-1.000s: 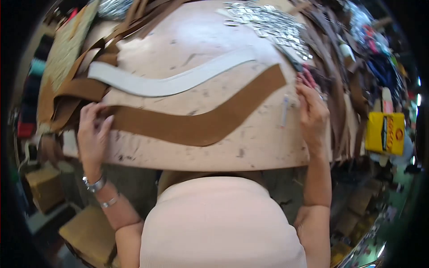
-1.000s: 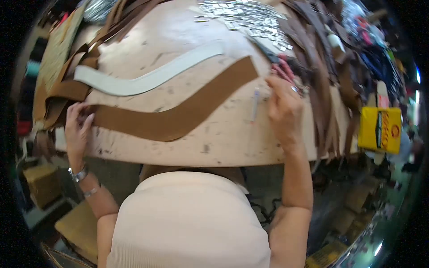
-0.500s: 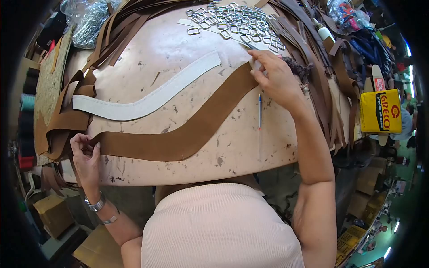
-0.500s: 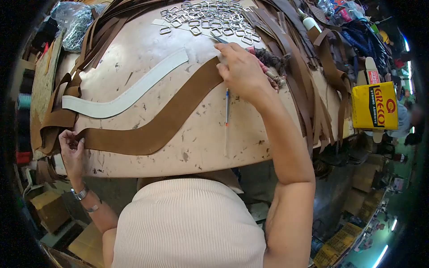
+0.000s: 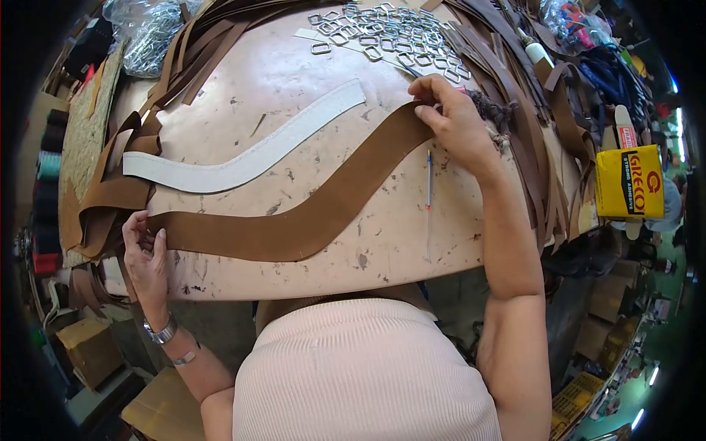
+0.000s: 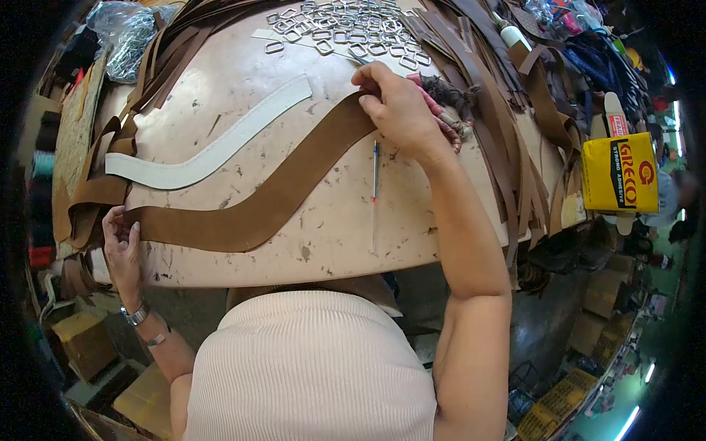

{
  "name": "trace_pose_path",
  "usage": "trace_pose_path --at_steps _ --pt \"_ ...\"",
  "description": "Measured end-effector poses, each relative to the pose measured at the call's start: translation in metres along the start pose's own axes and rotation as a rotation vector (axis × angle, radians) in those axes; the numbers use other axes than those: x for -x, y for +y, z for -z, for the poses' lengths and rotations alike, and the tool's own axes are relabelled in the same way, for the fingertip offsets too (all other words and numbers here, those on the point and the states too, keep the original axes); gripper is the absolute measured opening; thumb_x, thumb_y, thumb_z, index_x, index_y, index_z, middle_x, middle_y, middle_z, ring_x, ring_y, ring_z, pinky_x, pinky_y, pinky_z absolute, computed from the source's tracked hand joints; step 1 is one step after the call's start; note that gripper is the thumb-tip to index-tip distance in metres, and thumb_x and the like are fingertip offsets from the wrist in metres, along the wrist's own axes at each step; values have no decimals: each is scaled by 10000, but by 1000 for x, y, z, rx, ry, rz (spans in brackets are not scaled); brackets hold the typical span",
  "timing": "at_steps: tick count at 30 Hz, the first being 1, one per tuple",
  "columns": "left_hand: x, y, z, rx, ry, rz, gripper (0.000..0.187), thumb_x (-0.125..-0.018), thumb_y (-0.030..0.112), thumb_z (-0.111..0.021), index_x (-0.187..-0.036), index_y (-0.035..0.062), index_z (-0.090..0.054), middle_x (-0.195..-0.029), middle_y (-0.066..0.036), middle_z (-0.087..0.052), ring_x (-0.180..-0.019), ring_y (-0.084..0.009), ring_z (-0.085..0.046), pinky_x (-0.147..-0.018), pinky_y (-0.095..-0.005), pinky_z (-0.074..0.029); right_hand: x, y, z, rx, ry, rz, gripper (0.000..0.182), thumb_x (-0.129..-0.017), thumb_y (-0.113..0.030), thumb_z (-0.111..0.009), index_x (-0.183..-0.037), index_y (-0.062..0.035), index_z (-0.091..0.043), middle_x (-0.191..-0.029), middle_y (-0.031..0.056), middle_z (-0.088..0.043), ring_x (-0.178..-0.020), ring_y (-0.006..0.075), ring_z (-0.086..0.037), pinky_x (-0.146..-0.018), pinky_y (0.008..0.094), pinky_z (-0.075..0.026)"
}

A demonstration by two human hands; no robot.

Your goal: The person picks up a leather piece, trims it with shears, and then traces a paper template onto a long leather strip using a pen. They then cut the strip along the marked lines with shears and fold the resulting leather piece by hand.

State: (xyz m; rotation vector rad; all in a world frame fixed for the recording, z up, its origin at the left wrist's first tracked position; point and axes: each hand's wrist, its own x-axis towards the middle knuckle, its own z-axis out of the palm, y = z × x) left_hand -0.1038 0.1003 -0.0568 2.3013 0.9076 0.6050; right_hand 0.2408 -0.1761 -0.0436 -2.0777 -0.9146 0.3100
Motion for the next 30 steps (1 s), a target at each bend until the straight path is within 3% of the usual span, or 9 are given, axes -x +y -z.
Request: trace_pose_path --at_steps 4,10,12,13,15,16,21,30 --pt "0 6 2 55 -14 87 388 -829 3 -529 -1203 36 -433 -1039 -54 -505 -933 -137 -473 -827 -259 -379 2 -3 3 -75 -29 -47 293 -748 -42 -548 -1041 -28 -543 -893 83 -604 -752 145 -539 -705 254 -424" --pt "4 21 0 184 -8 -10 490 -776 -30 -554 -1238 45 -407 -1065 -47 -495 -962 -126 -482 -872 -271 -387 10 -15 6 101 -33 109 281 -731 -35 -517 -1006 -4 -567 -949 97 -619 -891 177 -576 -819 262 -421" --pt "4 19 6 284 20 -38 506 -745 -90 -564 -1212 54 -433 -998 -47 -514 -897 -107 -502 -778 -226 -438 7 -11 8 -28 -44 112 278 -745 -13 -511 -1018 12 -555 -946 80 -591 -899 158 -545 -816 269 -417" --pt "4 20 11 327 47 -24 516 -746 -89 -568 -1219 56 -421 -960 -43 -510 -845 -102 -509 -736 -211 -449 7 -16 12 -27 -48 164 266 -754 9 -498 -1014 9 -551 -943 46 -563 -890 135 -526 -783 261 -427" --pt "6 25 17 501 73 52 529 -751 -83 -574 -1230 56 -398 -902 -34 -497 -762 -87 -510 -657 -190 -465 7 -19 15 -228 -45 34 252 -771 47 -475 -999 -23 -558 -918 11 -535 -755 60 -500 -550 172 -416" --pt "7 28 23 627 70 117 532 -754 -79 -576 -1234 54 -387 -881 -29 -488 -731 -78 -504 -618 -184 -469 6 -20 15 -308 -46 19 238 -794 44 -474 -1006 -29 -553 -899 21 -543 -708 51 -495 -498 162 -399" --pt "6 0 53 637 235 16 523 -765 -44 -591 -1236 33 -377 -958 -64 -559 -760 -79 -551 -570 -182 -488 -13 -45 4 -537 -88 76 182 -835 28 -466 -1003 8 -532 -853 44 -569 -674 64 -510 -503 188 -413" --pt "13 -28 107 597 445 56 435 -794 -35 -555 -1204 17 -420 -954 -55 -572 -772 -63 -523 -578 -183 -443 -51 -108 -58 -500 -268 165 195 -828 22 -471 -1012 27 -536 -865 78 -567 -625 79 -518 -503 199 -441"
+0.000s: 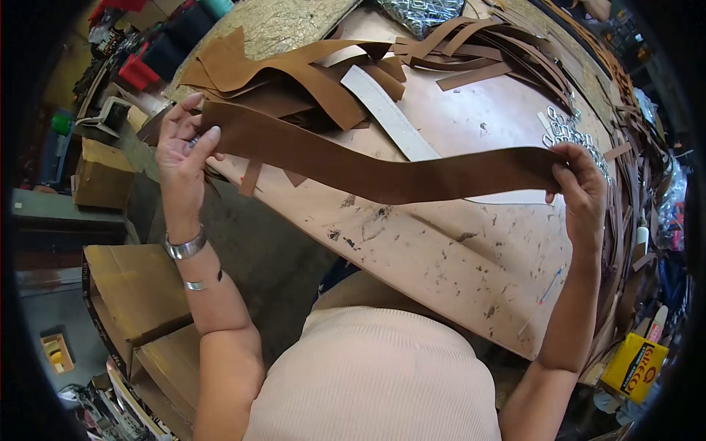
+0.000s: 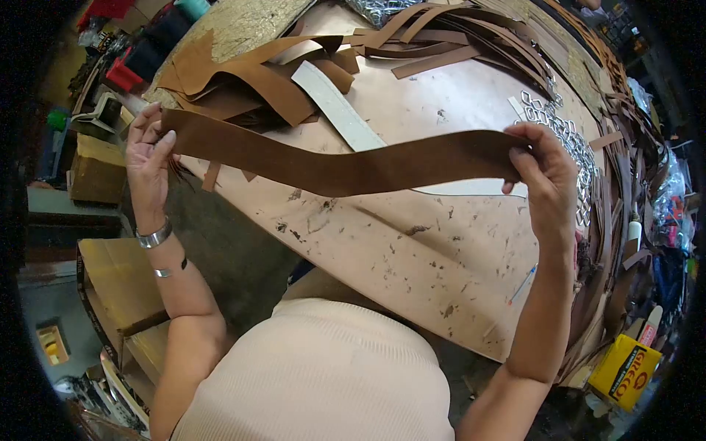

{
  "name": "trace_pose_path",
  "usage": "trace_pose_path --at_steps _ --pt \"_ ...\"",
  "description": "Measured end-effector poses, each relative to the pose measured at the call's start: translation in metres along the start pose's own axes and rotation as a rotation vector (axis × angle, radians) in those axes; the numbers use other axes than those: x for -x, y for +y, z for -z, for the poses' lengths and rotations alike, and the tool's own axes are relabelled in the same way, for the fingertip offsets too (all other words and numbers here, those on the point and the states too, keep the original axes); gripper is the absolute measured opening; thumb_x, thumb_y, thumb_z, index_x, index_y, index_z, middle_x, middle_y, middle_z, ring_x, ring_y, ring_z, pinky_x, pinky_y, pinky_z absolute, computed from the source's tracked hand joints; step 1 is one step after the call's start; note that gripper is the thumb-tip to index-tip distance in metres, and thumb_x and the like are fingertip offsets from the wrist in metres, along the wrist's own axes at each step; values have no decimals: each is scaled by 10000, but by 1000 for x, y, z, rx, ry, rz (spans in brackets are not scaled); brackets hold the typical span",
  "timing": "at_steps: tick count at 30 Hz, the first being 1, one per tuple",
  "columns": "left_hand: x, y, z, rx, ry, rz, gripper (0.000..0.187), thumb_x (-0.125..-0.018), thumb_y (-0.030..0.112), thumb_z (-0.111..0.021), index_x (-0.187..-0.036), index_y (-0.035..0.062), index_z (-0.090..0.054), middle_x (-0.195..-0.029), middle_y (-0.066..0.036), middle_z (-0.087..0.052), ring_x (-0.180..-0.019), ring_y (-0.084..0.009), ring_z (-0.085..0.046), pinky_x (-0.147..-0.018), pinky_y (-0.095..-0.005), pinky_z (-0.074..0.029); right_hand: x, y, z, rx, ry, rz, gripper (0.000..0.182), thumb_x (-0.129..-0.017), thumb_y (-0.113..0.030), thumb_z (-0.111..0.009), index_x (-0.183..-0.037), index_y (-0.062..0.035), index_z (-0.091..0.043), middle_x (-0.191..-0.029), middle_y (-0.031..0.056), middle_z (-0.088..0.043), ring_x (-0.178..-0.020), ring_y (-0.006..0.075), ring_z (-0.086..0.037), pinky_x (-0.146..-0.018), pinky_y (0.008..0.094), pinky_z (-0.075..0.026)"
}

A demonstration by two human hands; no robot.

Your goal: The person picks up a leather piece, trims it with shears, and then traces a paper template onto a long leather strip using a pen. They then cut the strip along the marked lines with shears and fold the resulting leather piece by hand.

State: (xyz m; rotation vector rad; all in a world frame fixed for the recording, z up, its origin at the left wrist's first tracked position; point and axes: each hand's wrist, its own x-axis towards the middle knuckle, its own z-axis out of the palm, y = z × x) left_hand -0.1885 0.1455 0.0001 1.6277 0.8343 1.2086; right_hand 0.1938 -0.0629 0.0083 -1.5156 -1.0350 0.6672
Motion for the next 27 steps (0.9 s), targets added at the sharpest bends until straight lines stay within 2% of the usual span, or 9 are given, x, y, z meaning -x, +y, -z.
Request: trace_pose_path --at_steps 2,3,9,16,20,24,27 --pt "0 -4 6 6 5 0 425 -799 -29 -557 -1200 22 -426 -949 -52 -571 -767 -59 -516 -580 -186 -440 -6 2 -9 -8 -26 -33 198 -829 22 -469 -1015 29 -537 -864 75 -565 -616 77 -516 -502 196 -440" --pt "1 -6 9 -4 -4 8 351 -810 -8 -563 -1150 21 -481 -947 -35 -571 -768 -50 -513 -586 -187 -442 -8 1 -14 3 -25 -43 197 -831 23 -464 -1014 32 -538 -854 71 -565 -604 74 -513 -504 191 -439" --pt "-4 -34 13 -85 -52 85 216 -824 33 -569 -1040 18 -583 -948 -14 -577 -780 -44 -522 -620 -184 -446 -13 12 -16 48 -39 -76 198 -836 22 -457 -1015 38 -539 -857 80 -580 -633 76 -528 -514 196 -446" --pt "-5 -32 4 -93 -73 104 244 -824 36 -568 -1068 18 -564 -977 -24 -569 -825 -64 -532 -667 -197 -444 -12 22 -13 20 -76 -90 212 -845 1 -454 -1036 34 -540 -881 76 -596 -681 93 -562 -585 216 -474" --pt "-5 -33 3 -157 -94 93 274 -837 31 -545 -1109 12 -522 -1057 -44 -549 -898 -85 -526 -707 -209 -434 -9 23 -12 -40 -72 -196 245 -872 -82 -440 -1070 28 -535 -898 66 -598 -755 123 -592 -665 244 -503" --pt "-6 -35 3 -135 -87 82 268 -845 68 -547 -1108 19 -528 -1039 -21 -551 -861 -71 -530 -691 -206 -438 -9 34 -9 -176 -83 -277 245 -881 -112 -448 -1065 23 -538 -911 67 -595 -779 125 -596 -682 262 -518" --pt "-8 -38 6 -132 -108 104 307 -837 28 -518 -1143 7 -511 -1071 -38 -540 -892 -82 -525 -706 -210 -443 -9 39 -9 -175 -90 -333 251 -898 -148 -446 -1066 16 -537 -900 70 -595 -758 120 -592 -677 253 -521"
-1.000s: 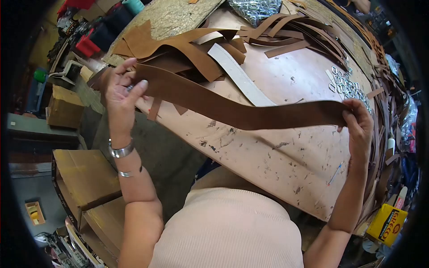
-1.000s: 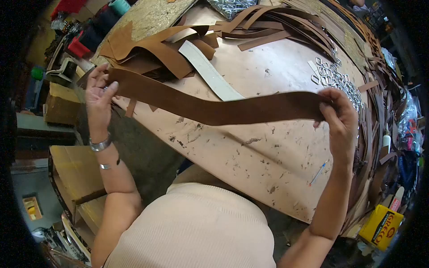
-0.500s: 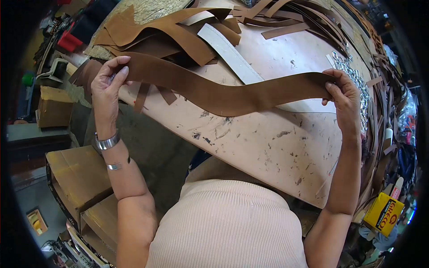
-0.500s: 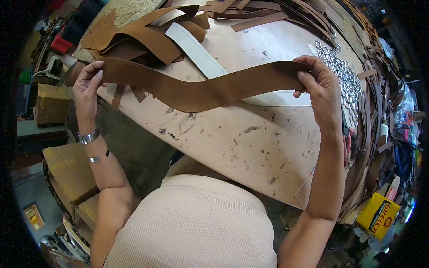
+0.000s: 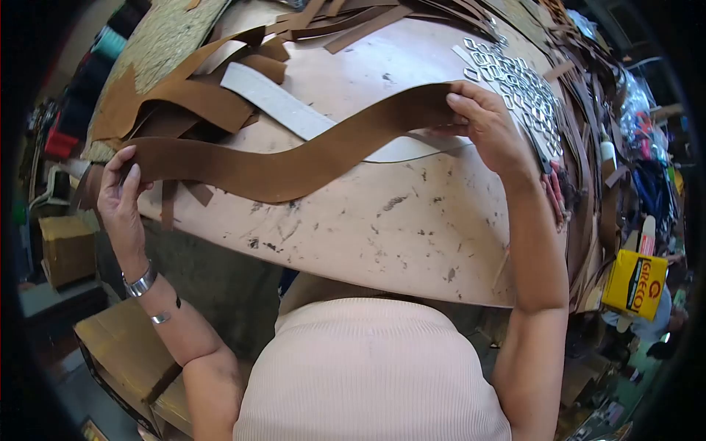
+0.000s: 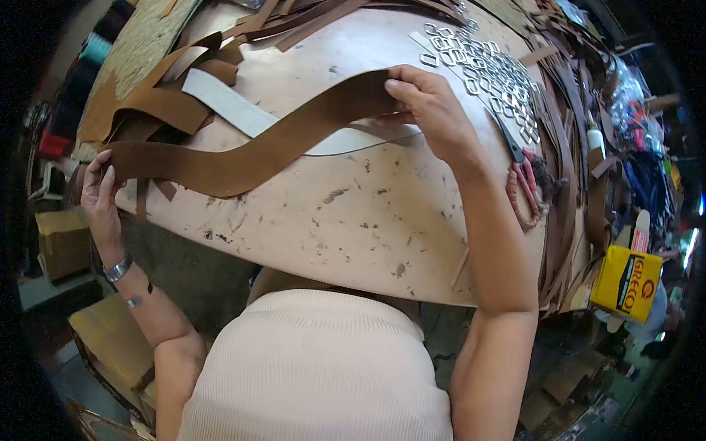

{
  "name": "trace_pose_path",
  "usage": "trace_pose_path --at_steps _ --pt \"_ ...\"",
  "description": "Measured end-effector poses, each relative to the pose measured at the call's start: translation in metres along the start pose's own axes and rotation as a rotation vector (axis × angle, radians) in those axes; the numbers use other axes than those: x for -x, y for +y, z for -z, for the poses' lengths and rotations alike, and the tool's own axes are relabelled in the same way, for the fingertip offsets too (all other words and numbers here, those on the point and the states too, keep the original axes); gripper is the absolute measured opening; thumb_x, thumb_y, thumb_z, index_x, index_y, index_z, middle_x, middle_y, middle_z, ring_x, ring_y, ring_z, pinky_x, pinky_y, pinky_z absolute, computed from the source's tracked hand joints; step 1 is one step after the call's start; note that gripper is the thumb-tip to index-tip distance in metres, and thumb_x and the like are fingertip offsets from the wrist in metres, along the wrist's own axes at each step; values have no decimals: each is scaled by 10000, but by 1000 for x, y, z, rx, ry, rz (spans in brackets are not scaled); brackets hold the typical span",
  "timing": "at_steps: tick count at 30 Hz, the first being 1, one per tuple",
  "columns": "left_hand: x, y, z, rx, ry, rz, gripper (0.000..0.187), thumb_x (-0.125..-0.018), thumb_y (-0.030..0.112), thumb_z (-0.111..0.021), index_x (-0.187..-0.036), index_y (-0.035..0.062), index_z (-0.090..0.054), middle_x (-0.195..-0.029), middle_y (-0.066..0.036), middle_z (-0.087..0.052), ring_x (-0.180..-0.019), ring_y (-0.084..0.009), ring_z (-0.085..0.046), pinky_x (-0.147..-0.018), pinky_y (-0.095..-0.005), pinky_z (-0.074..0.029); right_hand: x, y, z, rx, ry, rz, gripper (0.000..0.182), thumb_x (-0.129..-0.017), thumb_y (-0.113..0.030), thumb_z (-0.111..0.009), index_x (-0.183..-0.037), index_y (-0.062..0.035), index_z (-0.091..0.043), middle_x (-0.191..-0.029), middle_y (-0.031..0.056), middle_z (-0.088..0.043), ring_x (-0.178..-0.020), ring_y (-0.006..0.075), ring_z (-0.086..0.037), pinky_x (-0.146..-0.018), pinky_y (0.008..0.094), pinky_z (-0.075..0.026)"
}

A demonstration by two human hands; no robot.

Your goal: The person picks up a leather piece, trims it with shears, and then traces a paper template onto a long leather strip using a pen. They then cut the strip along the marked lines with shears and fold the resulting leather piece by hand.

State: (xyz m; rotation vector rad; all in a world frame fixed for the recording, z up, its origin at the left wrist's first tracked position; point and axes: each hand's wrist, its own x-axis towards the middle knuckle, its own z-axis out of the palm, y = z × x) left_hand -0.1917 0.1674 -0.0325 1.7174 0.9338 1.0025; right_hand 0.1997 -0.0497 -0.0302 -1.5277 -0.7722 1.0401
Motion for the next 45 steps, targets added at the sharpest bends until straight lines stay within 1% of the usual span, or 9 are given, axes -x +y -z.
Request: trace_pose_path --at_steps 4,8,11,15,21,31,36,39,45 --pt "4 14 -4 4 -182 10 479 -787 -96 -417 -1257 -1 -425 -1224 -80 -460 -1031 -126 -501 -785 -232 -451 -2 2 -2 -56 13 1 230 -883 -136 -497 -1051 15 -540 -893 51 -591 -732 102 -586 -673 239 -527" --pt "11 29 -10 -120 -192 -35 404 -805 -64 -459 -1205 -10 -473 -1239 -101 -457 -1091 -165 -480 -894 -313 -428 -5 8 -1 3 9 81 203 -854 -52 -503 -1044 2 -552 -875 29 -589 -724 80 -577 -654 212 -502" --pt "18 48 11 -603 -173 -350 318 -802 -90 -485 -1103 -12 -550 -1225 -95 -452 -1053 -153 -490 -873 -292 -427 1 -2 -6 31 12 191 191 -849 -23 -484 -1018 -7 -569 -837 15 -591 -708 68 -565 -639 198 -474" --pt "35 105 -11 -430 -69 -803 116 -785 36 -602 -900 24 -599 -1106 -184 -489 -1041 -293 -500 -827 -368 -454 16 -31 -13 51 -7 370 165 -844 1 -477 -965 -7 -589 -792 9 -592 -694 59 -539 -634 196 -450" --pt "39 153 -114 10 -391 -683 152 -691 90 -678 -814 38 -605 -1105 -210 -497 -976 -327 -547 -763 -385 -501 51 -79 -48 95 -45 601 276 -800 15 -561 -1055 -27 -465 -810 44 -561 -750 79 -536 -669 213 -456" --pt "27 125 -200 430 -774 -182 175 -727 15 -680 -878 6 -593 -1154 -81 -497 -857 -111 -553 -748 -245 -463 76 -42 -48 32 148 650 153 -796 -16 -606 -895 -12 -490 -794 17 -530 -704 66 -475 -644 203 -422" --pt "43 120 -207 539 -579 -80 147 -770 17 -656 -893 6 -576 -838 -17 -598 -771 -77 -563 -691 -208 -461 80 -21 -52 -54 195 691 172 -791 -133 -639 -849 3 -551 -948 93 -567 -810 124 -535 -725 246 -443" --pt "48 113 -211 701 -456 -52 134 -771 8 -651 -880 4 -573 -852 -15 -585 -771 -76 -565 -682 -205 -464 94 -18 -56 256 146 722 260 -759 -221 -665 -812 18 -578 -1011 148 -557 -850 221 -561 -764 287 -446" --pt "55 104 -209 617 -377 -142 105 -771 6 -648 -842 -7 -571 -1007 -65 -542 -797 -77 -554 -691 -196 -471 101 -6 -55 163 66 504 199 -757 -155 -644 -775 26 -563 -869 109 -558 -761 204 -547 -666 307 -443"
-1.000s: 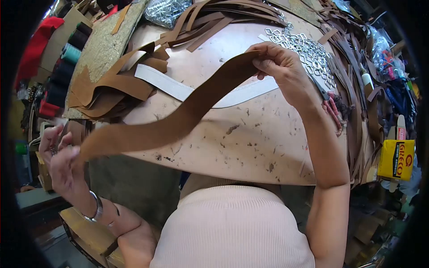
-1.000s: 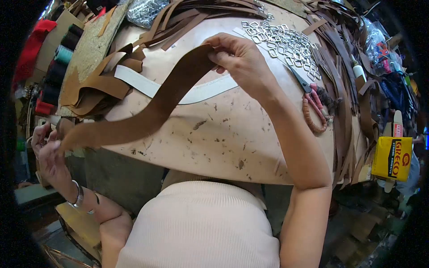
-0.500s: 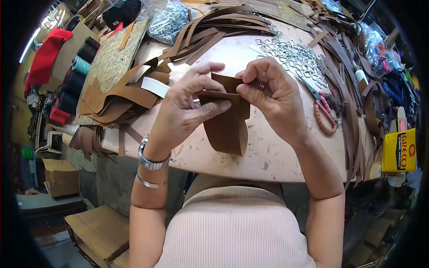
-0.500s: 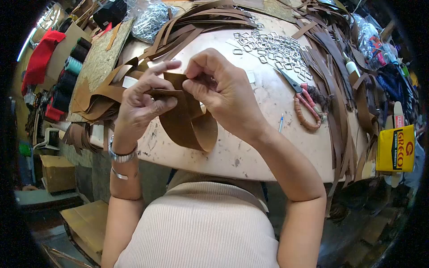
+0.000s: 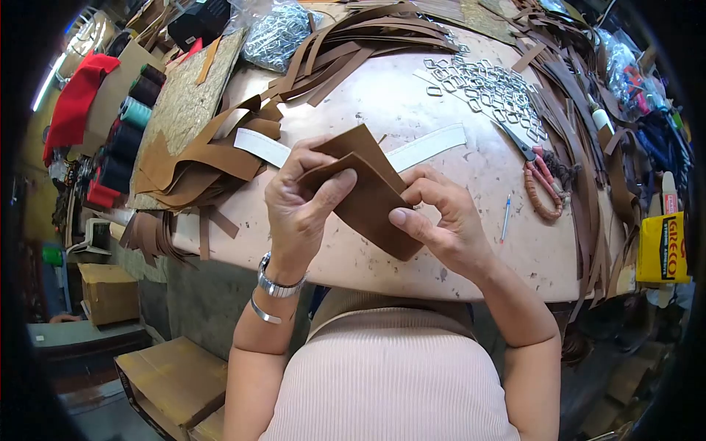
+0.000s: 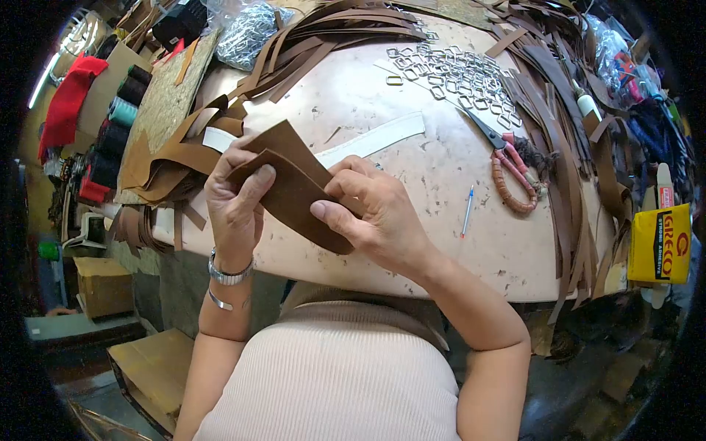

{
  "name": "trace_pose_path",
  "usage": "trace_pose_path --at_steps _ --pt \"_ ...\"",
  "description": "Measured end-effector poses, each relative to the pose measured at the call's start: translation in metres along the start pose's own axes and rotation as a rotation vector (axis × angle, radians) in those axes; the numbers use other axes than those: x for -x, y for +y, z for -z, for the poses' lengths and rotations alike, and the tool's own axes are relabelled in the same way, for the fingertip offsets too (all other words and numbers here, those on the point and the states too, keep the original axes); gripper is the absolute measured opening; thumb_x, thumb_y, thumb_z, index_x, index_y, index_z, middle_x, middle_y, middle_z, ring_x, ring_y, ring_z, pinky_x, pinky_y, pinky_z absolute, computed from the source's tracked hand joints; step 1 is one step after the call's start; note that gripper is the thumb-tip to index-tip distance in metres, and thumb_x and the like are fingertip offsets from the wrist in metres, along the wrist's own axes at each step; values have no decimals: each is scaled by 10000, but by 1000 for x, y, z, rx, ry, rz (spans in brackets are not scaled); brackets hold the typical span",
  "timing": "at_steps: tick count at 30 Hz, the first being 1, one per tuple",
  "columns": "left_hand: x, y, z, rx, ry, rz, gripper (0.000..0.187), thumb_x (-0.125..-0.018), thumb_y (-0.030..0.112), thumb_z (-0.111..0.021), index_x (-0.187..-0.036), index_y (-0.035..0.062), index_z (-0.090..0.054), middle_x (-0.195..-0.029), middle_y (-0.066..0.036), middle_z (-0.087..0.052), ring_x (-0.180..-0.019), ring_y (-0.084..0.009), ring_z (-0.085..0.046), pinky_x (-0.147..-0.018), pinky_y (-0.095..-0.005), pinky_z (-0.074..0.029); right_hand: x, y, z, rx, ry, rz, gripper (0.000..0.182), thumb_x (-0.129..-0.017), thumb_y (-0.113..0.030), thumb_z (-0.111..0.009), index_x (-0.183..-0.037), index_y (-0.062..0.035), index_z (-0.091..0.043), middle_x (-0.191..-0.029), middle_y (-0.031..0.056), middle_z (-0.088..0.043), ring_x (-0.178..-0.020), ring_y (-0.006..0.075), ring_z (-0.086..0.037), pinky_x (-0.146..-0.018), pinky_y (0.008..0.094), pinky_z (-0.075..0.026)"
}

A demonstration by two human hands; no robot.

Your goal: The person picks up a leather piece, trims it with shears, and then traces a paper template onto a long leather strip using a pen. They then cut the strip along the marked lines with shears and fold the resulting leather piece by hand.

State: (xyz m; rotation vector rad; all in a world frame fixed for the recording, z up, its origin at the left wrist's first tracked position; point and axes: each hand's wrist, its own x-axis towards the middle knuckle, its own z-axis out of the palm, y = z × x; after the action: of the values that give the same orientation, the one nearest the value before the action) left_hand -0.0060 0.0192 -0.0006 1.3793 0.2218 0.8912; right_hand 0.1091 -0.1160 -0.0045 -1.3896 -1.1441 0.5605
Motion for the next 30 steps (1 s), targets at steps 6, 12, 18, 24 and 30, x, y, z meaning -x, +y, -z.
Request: trace_pose_path --at_steps 6,12,18,24,30 --pt "10 -2 17 -57 -81 64 116 -758 17 -666 -818 -10 -571 -1033 -104 -538 -812 -94 -550 -707 -212 -474 2 -7 5 162 -50 8 135 -746 -89 -618 -724 14 -532 -733 102 -515 -654 216 -519 -574 312 -412" --pt "10 0 12 -61 -61 39 109 -759 14 -659 -804 -6 -563 -1016 -105 -546 -802 -84 -551 -696 -211 -478 4 -10 4 173 -45 43 112 -743 -65 -607 -724 11 -527 -709 109 -515 -618 218 -522 -554 301 -417" --pt "11 1 10 -7 -43 -1 115 -759 14 -664 -791 0 -555 -911 -78 -562 -762 -80 -560 -648 -197 -483 5 -10 -2 86 39 23 99 -740 -38 -606 -718 17 -527 -714 105 -528 -582 187 -532 -526 284 -425" --pt "11 1 8 -11 -28 -5 136 -758 32 -676 -768 10 -542 -866 -76 -570 -730 -76 -567 -622 -188 -489 4 -6 -2 120 69 76 112 -735 -48 -613 -696 14 -528 -685 97 -534 -566 172 -525 -514 285 -418" --pt "11 -3 5 -31 10 -40 154 -758 48 -681 -763 23 -529 -844 -85 -584 -697 -75 -573 -597 -186 -494 6 -3 0 105 42 50 118 -732 -47 -619 -681 5 -525 -633 84 -521 -550 161 -509 -495 272 -400"
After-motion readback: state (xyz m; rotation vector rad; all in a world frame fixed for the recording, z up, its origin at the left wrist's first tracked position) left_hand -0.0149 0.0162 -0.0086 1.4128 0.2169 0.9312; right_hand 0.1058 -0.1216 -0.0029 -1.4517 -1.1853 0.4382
